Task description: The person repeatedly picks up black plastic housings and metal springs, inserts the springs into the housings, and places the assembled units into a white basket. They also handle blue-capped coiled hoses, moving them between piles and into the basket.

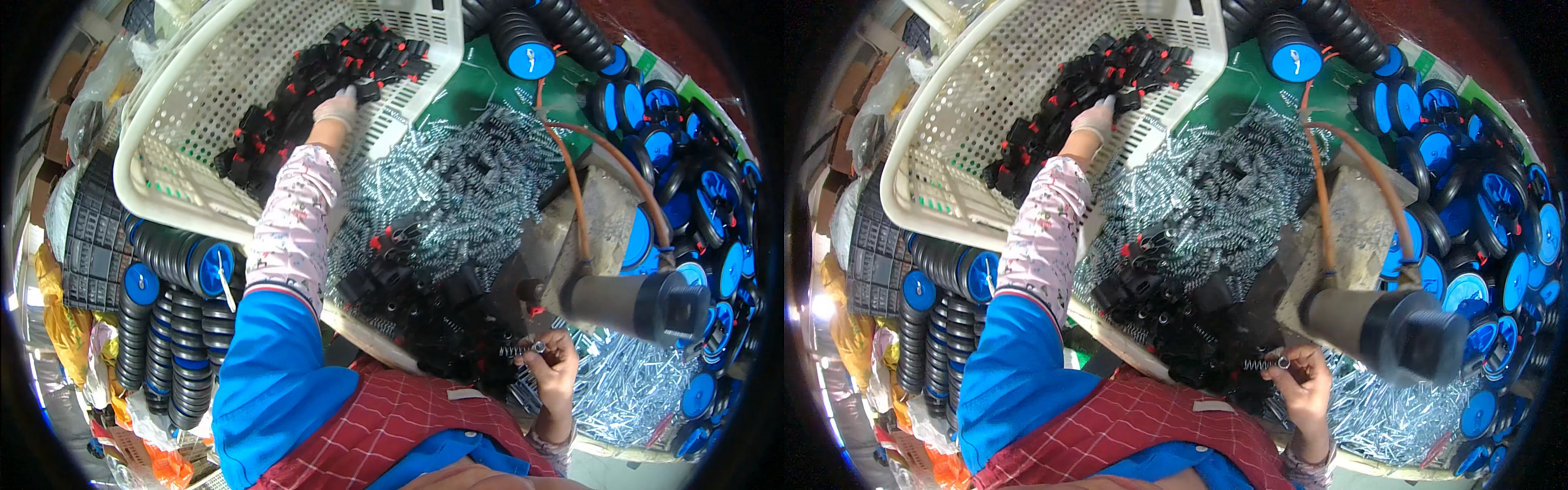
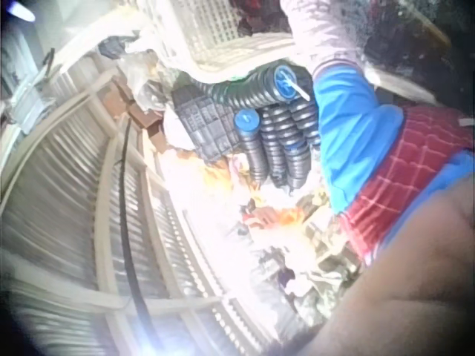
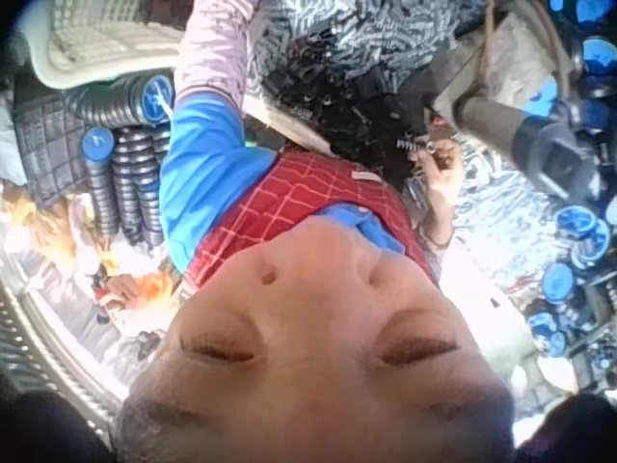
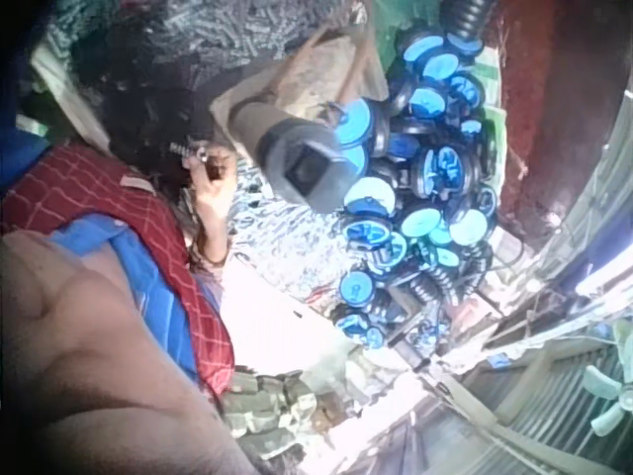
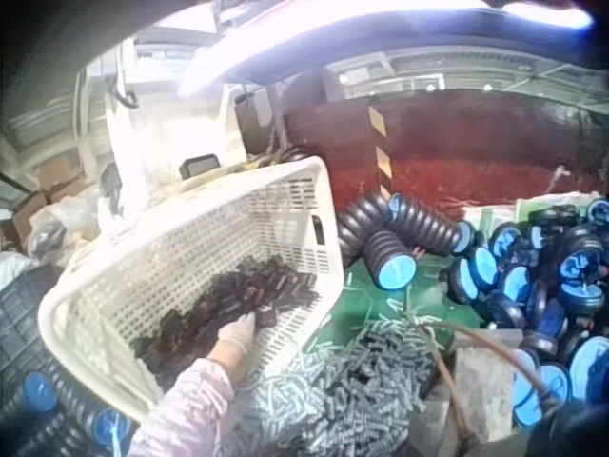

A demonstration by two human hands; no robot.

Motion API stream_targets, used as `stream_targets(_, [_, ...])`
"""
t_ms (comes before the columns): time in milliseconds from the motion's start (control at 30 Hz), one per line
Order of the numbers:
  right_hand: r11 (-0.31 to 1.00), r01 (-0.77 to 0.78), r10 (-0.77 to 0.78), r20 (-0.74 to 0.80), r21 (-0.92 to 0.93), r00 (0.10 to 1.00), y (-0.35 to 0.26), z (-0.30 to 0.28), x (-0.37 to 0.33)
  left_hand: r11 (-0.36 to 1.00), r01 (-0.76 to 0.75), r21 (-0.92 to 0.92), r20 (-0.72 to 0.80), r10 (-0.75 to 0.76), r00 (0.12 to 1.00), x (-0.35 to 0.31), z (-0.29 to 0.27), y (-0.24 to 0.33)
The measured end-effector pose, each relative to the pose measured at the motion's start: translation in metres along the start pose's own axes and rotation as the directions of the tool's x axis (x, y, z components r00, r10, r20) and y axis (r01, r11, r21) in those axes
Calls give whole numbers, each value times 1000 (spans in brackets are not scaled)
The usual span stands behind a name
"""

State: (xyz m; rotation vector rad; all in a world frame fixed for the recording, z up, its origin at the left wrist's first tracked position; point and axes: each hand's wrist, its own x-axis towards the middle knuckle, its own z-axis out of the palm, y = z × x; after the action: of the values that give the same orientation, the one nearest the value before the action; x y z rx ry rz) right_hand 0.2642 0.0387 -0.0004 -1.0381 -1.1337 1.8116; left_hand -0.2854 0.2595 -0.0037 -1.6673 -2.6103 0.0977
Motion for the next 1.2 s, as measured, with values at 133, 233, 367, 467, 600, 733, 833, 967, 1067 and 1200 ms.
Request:
stream_targets(133, [1000, 3, -2, -35, 21, 999, 3, -15, 4, 987, 36, 158, 102, -53, 993, 21, 10, -13])
stream_targets(233, [994, -82, 90, -105, 74, 990, 3, -10, 8, 976, 101, 194, 105, -123, 987, 19, 6, -4])
stream_targets(367, [992, -85, 86, -13, 91, 996, 11, -15, 16, 996, 65, 59, -75, -61, 995, 10, -45, 32])
stream_targets(467, [990, -142, 141, -69, -6, 988, 3, -9, 22, 975, -64, 215, 8, 63, 998, 37, -40, 39])
stream_targets(600, [985, -158, 151, -105, -63, 983, 8, -11, 18, 943, -46, 330, 66, 25, 998, 85, 2, 35])
stream_targets(733, [990, -134, 129, -96, -49, 987, 10, -12, 7, 895, -54, 443, 83, 19, 996, 98, 6, 46])
stream_targets(833, [993, -82, 74, -93, -80, 993, 10, -11, 3, 910, 9, 415, 124, -66, 990, 86, 4, 50])
stream_targets(967, [995, 40, -40, 8, -95, 999, 10, -2, 4, 975, 92, 201, 7, -96, 995, 52, 12, 27])
stream_targets(1067, [981, 13, -10, 15, -192, 1000, 13, 7, 4, 976, -13, -216, -189, -28, 982, -39, -36, 48])
stream_targets(1200, [924, 246, -218, 126, -291, 968, -2, 38, 18, 184, -179, -967, -182, 0, 983, -201, -79, 86])
